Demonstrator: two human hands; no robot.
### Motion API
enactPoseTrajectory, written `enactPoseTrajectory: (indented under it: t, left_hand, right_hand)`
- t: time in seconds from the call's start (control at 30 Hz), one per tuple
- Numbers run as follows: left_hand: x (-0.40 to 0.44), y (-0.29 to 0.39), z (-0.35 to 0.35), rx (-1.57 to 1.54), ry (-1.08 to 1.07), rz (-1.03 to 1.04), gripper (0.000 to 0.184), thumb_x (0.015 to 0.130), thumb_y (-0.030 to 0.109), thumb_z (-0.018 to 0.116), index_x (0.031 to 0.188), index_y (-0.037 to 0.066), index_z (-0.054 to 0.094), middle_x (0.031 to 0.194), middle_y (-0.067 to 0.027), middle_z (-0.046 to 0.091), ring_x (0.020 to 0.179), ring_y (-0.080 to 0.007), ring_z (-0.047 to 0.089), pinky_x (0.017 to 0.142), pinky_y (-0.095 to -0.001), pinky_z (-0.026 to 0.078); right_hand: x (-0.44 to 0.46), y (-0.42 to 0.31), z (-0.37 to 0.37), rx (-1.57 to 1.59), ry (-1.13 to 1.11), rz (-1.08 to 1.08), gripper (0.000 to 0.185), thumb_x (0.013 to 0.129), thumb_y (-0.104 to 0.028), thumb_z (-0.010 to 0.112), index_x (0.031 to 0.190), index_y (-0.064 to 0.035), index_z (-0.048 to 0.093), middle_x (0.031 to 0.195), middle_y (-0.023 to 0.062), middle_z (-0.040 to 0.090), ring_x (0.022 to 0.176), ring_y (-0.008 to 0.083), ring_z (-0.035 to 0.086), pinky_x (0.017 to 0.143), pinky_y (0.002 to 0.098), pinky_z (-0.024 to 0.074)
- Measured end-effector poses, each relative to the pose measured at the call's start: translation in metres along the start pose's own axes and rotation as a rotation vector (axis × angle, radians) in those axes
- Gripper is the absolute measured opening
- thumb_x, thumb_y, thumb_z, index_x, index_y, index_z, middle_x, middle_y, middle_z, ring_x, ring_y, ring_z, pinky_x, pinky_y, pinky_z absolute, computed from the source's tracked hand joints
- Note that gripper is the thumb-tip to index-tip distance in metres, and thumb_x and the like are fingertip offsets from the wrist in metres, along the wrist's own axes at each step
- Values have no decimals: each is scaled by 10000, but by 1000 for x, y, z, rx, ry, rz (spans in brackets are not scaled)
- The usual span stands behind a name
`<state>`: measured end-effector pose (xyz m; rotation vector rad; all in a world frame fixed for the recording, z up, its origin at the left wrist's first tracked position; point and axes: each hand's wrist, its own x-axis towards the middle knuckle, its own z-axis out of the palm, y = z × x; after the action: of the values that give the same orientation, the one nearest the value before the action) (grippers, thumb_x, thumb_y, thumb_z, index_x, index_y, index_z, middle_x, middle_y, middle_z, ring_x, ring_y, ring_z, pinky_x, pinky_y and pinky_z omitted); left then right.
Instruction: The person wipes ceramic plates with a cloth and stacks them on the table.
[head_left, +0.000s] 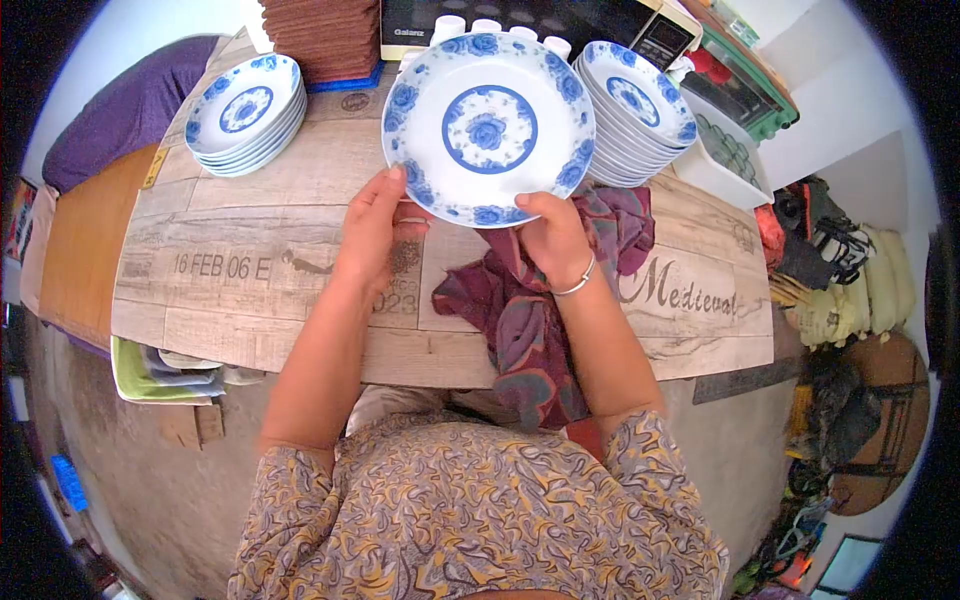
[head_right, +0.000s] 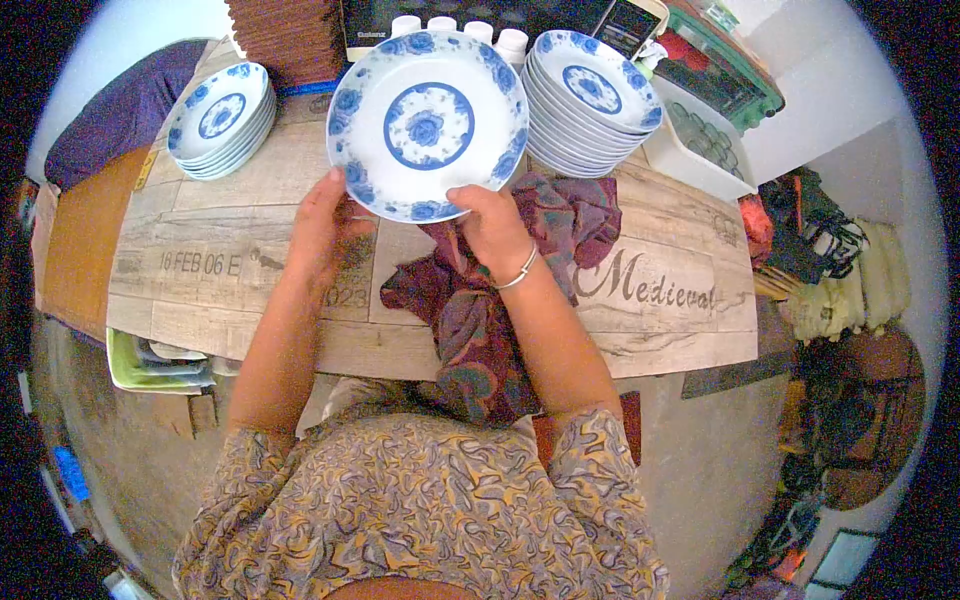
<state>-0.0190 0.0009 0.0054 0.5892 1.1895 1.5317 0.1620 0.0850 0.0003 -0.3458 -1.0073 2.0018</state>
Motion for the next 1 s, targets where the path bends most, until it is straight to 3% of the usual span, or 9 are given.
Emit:
enactPoseTrajectory:
  t: [0.23, 0.43, 0.47, 0.5, 0.67, 0.77, 0.83, 0.9, 1.0]
  left_hand:
    - [8, -6, -8, 98, 50, 107, 245, 904, 255, 456, 1032, 71, 557, 830, 13, 602, 693, -54, 551, 582, -197, 452]
    - [8, -11, -5, -8, 82, 71, 242, 898, 230, 463, 1066, 71, 535, 832, 10, 600, 672, -58, 556, 538, -191, 451]
    - [6, -10, -4, -31, 84, 28, 246, 896, 227, 463, 1077, 71, 524, 836, 7, 599, 659, -59, 553, 518, -189, 443]
    - [1, -7, 1, -53, 86, -18, 251, 895, 223, 463, 1089, 71, 514, 840, 4, 599, 647, -60, 549, 498, -187, 434]
    - [14, -21, -13, -40, 28, -50, 286, 888, 206, 469, 1138, 65, 462, 851, -6, 595, 600, -56, 525, 436, -191, 397]
    - [12, -18, -6, -7, -17, -87, 309, 882, 198, 484, 1155, 59, 444, 864, -9, 593, 607, -53, 521, 446, -193, 399]
    - [3, -15, 1, 42, -90, -159, 328, 878, 194, 494, 1168, 54, 431, 893, -13, 593, 644, -60, 541, 475, -187, 417]
    - [1, -24, 7, -2, -192, -166, 371, 874, 201, 506, 1200, 52, 409, 997, -33, 577, 823, -98, 561, 630, -233, 468]
    - [-9, -24, 16, 0, -229, -177, 374, 874, 179, 509, 1209, 50, 406, 1073, -55, 555, 953, -125, 536, 769, -296, 466]
  right_hand:
    - [-2, -8, 2, -154, -1, 4, 573, 684, -17, 594, 1222, 17, 398, 1175, 101, 516, 1090, 220, 491, 941, 345, 382]
    - [-14, 11, 6, -291, -257, 80, 772, 694, -269, 722, 1285, 9, 312, 1260, 83, 426, 1162, 210, 414, 972, 342, 332]
    - [-9, 15, 8, -272, -366, 95, 907, 658, -257, 733, 1337, 0, 190, 1354, 100, 287, 1249, 209, 273, 1038, 336, 196]
    - [-1, 20, 8, -501, -457, -44, 958, 659, -289, 732, 1350, 5, 137, 1378, 114, 236, 1273, 220, 228, 1047, 327, 159]
    - [-6, 21, 17, -752, -400, -33, 796, 769, -225, 613, 1352, 29, 135, 1353, 157, 278, 1268, 232, 235, 1045, 315, 157]
    - [-3, 26, 12, -810, -295, -248, 659, 831, -172, 505, 1358, 12, 156, 1348, 148, 296, 1249, 220, 268, 1033, 313, 200]
    - [-7, 8, 17, -623, -127, -90, 613, 851, -188, 454, 1359, 3, 167, 1346, 137, 306, 1231, 214, 304, 1020, 311, 234]
    - [-3, 0, 11, -507, -27, -211, 544, 890, -242, 380, 1350, -10, 205, 1325, 114, 340, 1187, 193, 371, 971, 305, 326]
    - [-6, -1, 8, -158, -3, -97, 430, 919, -231, 365, 1284, -6, 329, 1230, 118, 454, 1104, 199, 460, 921, 322, 390]
